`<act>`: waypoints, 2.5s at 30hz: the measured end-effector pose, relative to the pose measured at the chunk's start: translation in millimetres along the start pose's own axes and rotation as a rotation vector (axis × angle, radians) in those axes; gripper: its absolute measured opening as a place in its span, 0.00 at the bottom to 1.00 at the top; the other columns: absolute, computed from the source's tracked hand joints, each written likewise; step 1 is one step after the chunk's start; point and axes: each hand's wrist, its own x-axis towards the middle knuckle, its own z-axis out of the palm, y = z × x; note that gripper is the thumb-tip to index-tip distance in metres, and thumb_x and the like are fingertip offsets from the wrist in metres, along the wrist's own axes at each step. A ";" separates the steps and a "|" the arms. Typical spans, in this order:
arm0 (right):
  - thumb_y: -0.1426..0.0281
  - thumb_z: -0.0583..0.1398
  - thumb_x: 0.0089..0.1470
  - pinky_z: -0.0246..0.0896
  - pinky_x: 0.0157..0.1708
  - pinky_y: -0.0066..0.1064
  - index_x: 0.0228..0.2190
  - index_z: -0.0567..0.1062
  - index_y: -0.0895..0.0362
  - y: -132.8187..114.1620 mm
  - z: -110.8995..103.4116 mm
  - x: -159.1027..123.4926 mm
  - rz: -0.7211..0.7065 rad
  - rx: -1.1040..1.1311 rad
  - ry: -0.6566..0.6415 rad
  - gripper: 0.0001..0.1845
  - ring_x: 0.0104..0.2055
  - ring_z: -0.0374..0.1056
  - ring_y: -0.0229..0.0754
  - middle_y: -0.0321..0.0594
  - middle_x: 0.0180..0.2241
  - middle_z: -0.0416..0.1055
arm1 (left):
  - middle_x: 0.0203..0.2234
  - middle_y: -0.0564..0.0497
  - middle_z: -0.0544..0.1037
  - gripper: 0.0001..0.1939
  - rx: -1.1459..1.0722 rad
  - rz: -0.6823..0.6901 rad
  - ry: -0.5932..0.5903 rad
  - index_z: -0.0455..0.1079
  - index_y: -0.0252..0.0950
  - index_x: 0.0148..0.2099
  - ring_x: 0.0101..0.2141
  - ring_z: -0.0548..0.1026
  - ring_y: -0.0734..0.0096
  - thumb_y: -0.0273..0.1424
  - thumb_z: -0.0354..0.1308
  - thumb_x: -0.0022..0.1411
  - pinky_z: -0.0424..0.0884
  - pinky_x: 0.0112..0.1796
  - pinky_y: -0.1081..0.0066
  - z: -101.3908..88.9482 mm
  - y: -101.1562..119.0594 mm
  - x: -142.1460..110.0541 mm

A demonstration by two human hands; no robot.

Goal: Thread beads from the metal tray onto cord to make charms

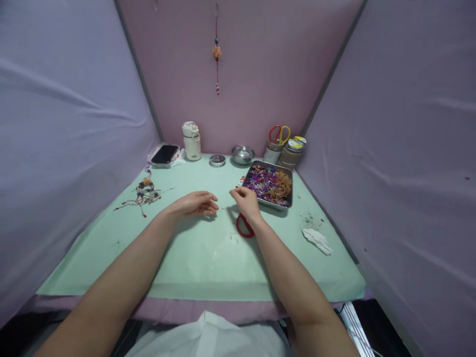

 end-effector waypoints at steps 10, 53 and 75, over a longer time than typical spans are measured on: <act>0.64 0.57 0.46 0.57 0.34 0.31 0.21 0.76 0.57 6.3 8.7 -6.9 -0.170 -0.258 -0.060 0.12 0.28 0.64 0.39 0.39 0.25 0.73 | 0.31 0.43 0.77 0.12 0.171 0.180 0.150 0.69 0.32 0.38 0.30 0.75 0.69 0.34 0.61 0.53 0.70 0.38 0.66 -3.4 -15.9 19.9; 0.58 0.61 0.42 0.59 0.30 0.31 0.25 0.78 0.58 15.1 19.1 -8.3 0.062 0.052 -0.011 0.16 0.29 0.66 0.41 0.39 0.26 0.74 | 0.22 0.53 0.68 0.07 0.163 0.243 0.342 0.67 0.34 0.33 0.20 0.61 0.79 0.33 0.58 0.55 0.56 0.24 0.75 33.6 -23.3 18.4; 0.68 0.56 0.46 0.59 0.31 0.27 0.21 0.73 0.58 9.4 16.6 -11.6 -0.122 -0.222 -0.072 0.08 0.27 0.64 0.36 0.36 0.24 0.71 | 0.24 0.49 0.76 0.16 0.323 0.287 0.406 0.75 0.32 0.29 0.25 0.66 0.73 0.40 0.64 0.42 0.59 0.28 0.71 18.4 -21.6 22.1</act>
